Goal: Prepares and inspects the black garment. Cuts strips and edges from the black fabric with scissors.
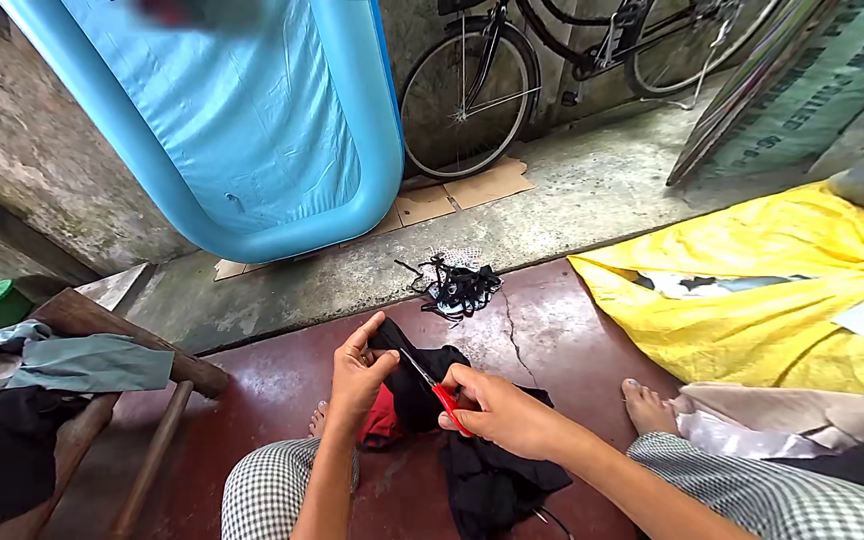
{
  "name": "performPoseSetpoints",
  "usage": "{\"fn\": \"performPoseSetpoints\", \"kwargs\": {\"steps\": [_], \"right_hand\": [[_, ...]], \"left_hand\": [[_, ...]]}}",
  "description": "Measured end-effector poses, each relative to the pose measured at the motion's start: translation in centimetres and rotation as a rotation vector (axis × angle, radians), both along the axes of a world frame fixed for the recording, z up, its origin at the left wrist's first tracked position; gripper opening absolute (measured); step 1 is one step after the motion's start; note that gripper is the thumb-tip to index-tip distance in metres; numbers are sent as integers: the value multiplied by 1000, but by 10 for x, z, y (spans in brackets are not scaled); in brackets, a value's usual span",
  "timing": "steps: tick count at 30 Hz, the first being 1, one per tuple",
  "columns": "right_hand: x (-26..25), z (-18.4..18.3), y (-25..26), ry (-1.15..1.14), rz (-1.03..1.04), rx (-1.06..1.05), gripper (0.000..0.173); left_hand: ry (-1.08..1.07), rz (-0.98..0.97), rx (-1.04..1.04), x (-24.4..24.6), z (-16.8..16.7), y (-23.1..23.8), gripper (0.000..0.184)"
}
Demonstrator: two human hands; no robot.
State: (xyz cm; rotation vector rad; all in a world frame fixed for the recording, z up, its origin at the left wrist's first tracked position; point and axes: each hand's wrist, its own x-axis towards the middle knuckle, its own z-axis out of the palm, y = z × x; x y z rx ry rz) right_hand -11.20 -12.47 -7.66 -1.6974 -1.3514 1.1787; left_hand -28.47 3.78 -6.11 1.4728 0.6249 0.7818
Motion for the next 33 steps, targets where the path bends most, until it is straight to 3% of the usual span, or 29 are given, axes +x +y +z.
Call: {"fn": "performPoseSetpoints", "kwargs": {"steps": [4, 9, 12, 16, 21, 29, 33], "right_hand": [[-1, 1, 0, 74, 18, -22, 35], [-4, 2, -1, 503, 95, -51, 42], [-3, 5, -1, 621, 139, -63, 43], [-2, 5, -1, 677, 153, -51, 43], [-5, 5, 1, 660, 114, -10, 29], [-7, 4, 2, 647, 124, -31, 41], [-13, 6, 3, 658, 70, 7, 32]], "left_hand": [[-11, 0, -34, 2, -2, -1, 72], [-50, -20, -63, 3, 2, -5, 74], [-73, -38, -52, 1, 5, -6, 78], [-93, -60, -45, -1, 8, -7, 81], [-90, -54, -8, -6, 14, -5, 82], [-51, -111, 11, -7, 17, -8, 89], [-55, -89, 21, -7, 16, -7, 88]]}}
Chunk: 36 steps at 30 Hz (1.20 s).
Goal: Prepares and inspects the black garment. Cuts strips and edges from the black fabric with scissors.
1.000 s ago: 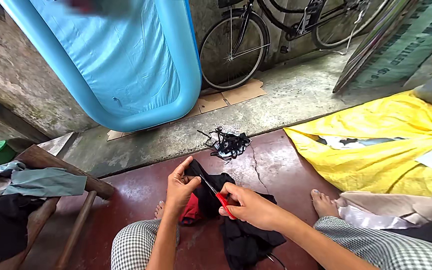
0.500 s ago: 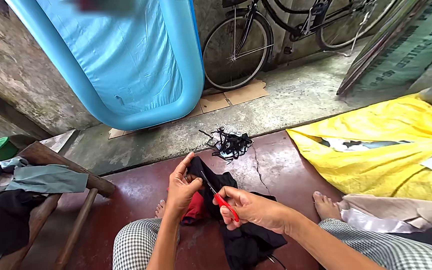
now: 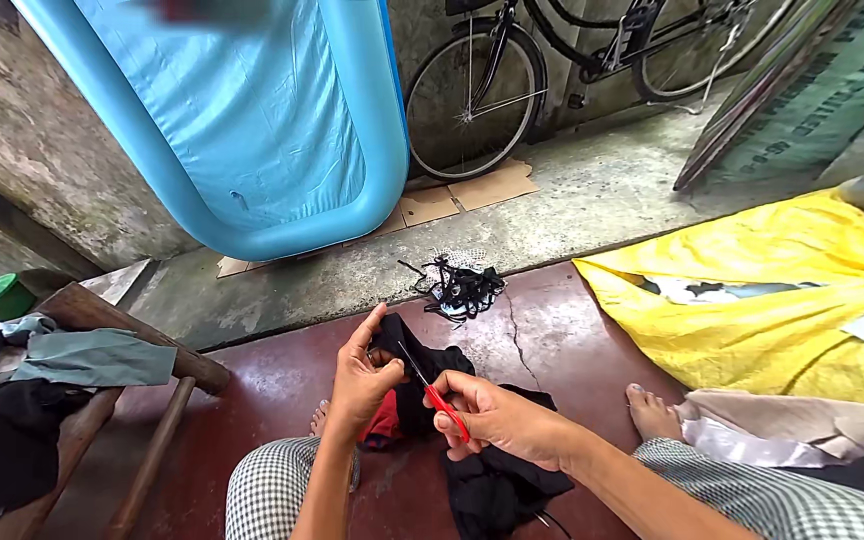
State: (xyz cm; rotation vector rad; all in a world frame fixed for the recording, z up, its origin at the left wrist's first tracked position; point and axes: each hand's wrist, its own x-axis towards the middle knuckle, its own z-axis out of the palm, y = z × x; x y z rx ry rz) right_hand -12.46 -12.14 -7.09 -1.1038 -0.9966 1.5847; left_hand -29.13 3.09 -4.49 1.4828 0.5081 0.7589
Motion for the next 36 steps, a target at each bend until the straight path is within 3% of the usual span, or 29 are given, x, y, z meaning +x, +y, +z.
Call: {"fn": "performPoseSetpoints", "kwargs": {"steps": [7, 21, 36], "right_hand": [[0, -2, 0, 8, 0, 1, 39], [3, 0, 3, -23, -85, 8, 33], [15, 0, 4, -33, -38, -15, 33]], "left_hand": [[45, -43, 16, 3, -4, -5, 87], [31, -56, -15, 10, -11, -9, 102], [70, -95, -8, 11, -18, -11, 113]]}}
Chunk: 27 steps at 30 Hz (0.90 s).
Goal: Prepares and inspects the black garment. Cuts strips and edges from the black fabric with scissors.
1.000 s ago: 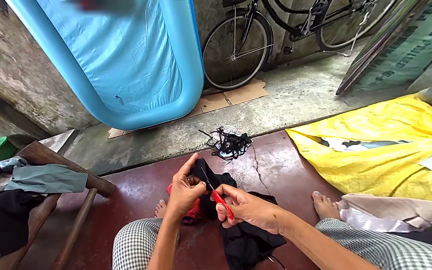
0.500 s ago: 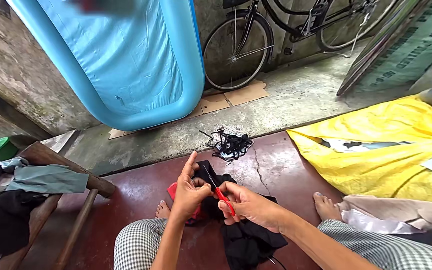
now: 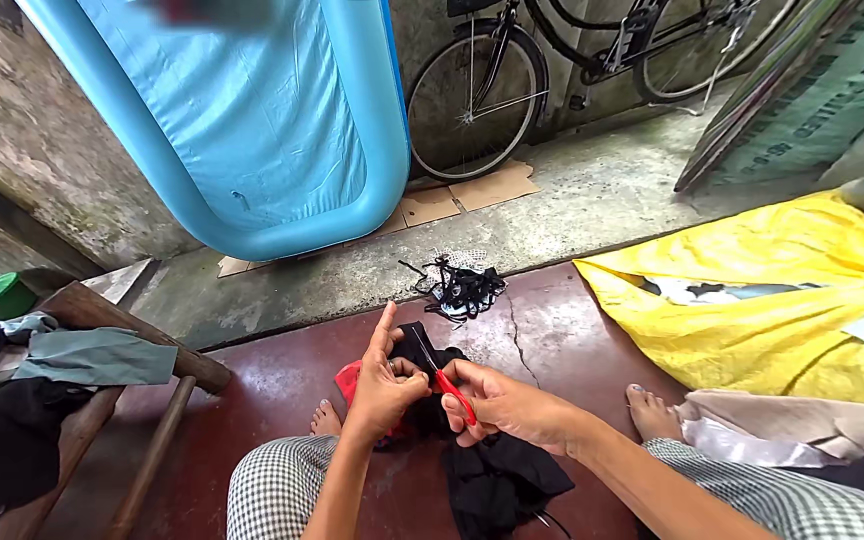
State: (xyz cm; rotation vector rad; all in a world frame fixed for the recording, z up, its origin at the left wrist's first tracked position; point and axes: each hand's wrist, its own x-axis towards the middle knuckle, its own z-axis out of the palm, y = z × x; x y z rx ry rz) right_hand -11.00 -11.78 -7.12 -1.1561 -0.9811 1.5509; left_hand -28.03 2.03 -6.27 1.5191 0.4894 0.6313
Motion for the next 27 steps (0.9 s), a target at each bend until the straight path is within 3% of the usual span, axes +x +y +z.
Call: {"fn": "performPoseSetpoints", "kwargs": {"steps": [8, 17, 27], "right_hand": [[1, -2, 0, -58, -43, -35, 28], [6, -12, -3, -549, -20, -90, 35], [4, -6, -6, -706, -22, -31, 33]], "left_hand": [[35, -60, -121, 2, -9, 3, 122], [146, 79, 23, -3, -5, 15, 87], [58, 132, -18, 3, -8, 10, 90]]}}
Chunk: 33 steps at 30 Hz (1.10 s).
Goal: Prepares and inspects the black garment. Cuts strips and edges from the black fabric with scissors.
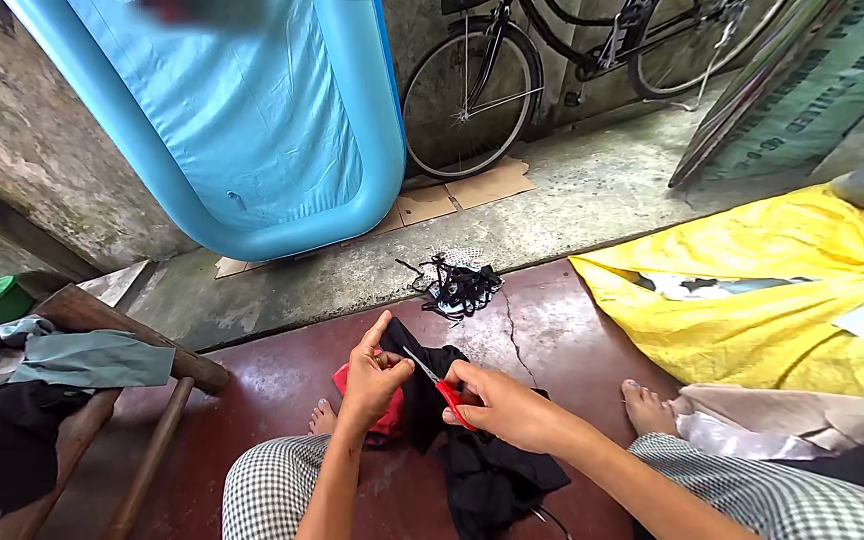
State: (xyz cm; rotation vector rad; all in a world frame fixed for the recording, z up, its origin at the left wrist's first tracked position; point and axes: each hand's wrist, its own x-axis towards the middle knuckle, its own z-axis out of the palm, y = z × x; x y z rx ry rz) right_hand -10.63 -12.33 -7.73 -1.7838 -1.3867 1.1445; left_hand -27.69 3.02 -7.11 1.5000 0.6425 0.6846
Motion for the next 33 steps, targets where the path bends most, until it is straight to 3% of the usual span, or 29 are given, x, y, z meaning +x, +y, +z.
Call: {"fn": "performPoseSetpoints", "kwargs": {"steps": [2, 6, 9, 18, 22, 28, 33], "right_hand": [[-1, 0, 0, 88, 10, -16, 36], [-5, 1, -2, 522, 56, -69, 46], [-4, 1, -2, 658, 92, -57, 45], [-12, 2, 1, 682, 16, -4, 34], [-11, 2, 2, 701, 41, -30, 40], [-18, 2, 4, 720, -92, 21, 32], [-8, -1, 4, 680, -12, -16, 37]], "left_hand": [[-9, -9, -15, 0, 0, -2, 92], [-49, -27, -49, -1, 5, -2, 91], [-72, -44, -39, -4, 9, -1, 92], [-23, -61, 6, -9, 13, 0, 95], [-5, -115, 20, -9, 11, -2, 98], [-2, -99, 17, -6, 7, -4, 97], [23, -141, -12, -4, 4, -9, 101]]}}
